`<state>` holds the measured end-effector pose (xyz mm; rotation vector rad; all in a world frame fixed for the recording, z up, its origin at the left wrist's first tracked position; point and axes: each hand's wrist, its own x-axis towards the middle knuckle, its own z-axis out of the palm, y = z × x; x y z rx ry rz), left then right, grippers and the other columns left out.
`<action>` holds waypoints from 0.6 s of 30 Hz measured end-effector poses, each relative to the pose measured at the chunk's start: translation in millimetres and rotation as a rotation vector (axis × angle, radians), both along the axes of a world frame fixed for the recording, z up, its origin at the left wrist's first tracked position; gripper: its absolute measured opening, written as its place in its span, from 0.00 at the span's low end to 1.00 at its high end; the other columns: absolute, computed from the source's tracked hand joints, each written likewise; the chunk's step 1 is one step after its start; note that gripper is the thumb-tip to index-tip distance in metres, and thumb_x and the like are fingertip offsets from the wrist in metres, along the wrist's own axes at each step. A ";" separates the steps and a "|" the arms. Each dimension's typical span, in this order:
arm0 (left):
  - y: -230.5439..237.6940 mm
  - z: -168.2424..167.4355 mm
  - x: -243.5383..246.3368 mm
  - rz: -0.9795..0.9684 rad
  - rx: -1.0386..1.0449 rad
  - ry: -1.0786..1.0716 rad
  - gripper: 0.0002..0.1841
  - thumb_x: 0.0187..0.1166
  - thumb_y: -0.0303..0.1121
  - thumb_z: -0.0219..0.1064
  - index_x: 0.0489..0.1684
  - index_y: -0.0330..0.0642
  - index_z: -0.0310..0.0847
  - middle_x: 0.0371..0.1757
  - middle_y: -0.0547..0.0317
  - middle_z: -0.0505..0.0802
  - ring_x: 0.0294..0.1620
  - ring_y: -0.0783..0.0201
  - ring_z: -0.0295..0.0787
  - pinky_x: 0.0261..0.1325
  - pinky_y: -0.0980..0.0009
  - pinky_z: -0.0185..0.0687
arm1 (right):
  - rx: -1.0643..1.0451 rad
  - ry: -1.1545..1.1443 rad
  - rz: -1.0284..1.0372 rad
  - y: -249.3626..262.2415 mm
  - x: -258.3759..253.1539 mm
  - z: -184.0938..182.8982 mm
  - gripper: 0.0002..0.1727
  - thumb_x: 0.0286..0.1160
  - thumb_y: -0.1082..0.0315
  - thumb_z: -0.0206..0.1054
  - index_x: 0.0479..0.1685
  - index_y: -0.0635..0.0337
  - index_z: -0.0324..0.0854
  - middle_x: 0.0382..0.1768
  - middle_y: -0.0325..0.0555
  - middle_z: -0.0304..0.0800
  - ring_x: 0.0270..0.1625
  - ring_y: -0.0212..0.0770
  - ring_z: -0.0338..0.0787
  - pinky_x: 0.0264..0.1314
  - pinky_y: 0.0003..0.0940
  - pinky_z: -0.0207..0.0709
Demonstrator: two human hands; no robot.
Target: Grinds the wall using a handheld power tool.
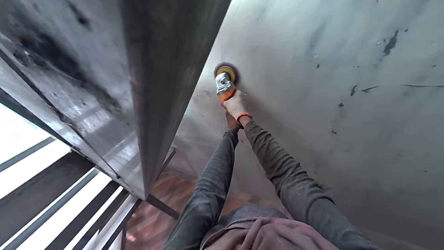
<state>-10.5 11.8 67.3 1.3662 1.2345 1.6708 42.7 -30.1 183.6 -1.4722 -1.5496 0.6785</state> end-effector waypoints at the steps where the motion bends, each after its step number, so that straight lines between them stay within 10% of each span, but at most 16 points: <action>1: 1.2 -4.5 -5.6 0.000 0.000 -0.028 0.34 0.71 0.25 0.73 0.79 0.27 0.64 0.66 0.35 0.86 0.66 0.54 0.84 0.70 0.56 0.80 | -0.082 -0.011 0.043 -4.9 -3.8 3.0 0.35 0.63 0.62 0.80 0.72 0.58 0.73 0.55 0.61 0.89 0.56 0.63 0.90 0.54 0.68 0.82; 13: 21.8 -46.9 -38.6 0.082 0.056 -0.073 0.46 0.68 0.24 0.73 0.87 0.22 0.48 0.79 0.28 0.74 0.79 0.51 0.74 0.81 0.62 0.71 | -0.020 -0.133 0.030 42.2 -52.7 -43.2 0.40 0.49 0.55 0.85 0.67 0.58 0.75 0.50 0.63 0.90 0.50 0.65 0.91 0.45 0.70 0.82; 18: 18.7 -12.3 -33.9 0.004 0.108 -0.170 0.38 0.72 0.26 0.69 0.83 0.26 0.55 0.69 0.35 0.81 0.67 0.59 0.81 0.70 0.63 0.79 | 0.043 -0.068 0.021 36.9 -42.3 -19.1 0.37 0.51 0.55 0.84 0.65 0.60 0.78 0.47 0.63 0.90 0.48 0.64 0.91 0.45 0.69 0.83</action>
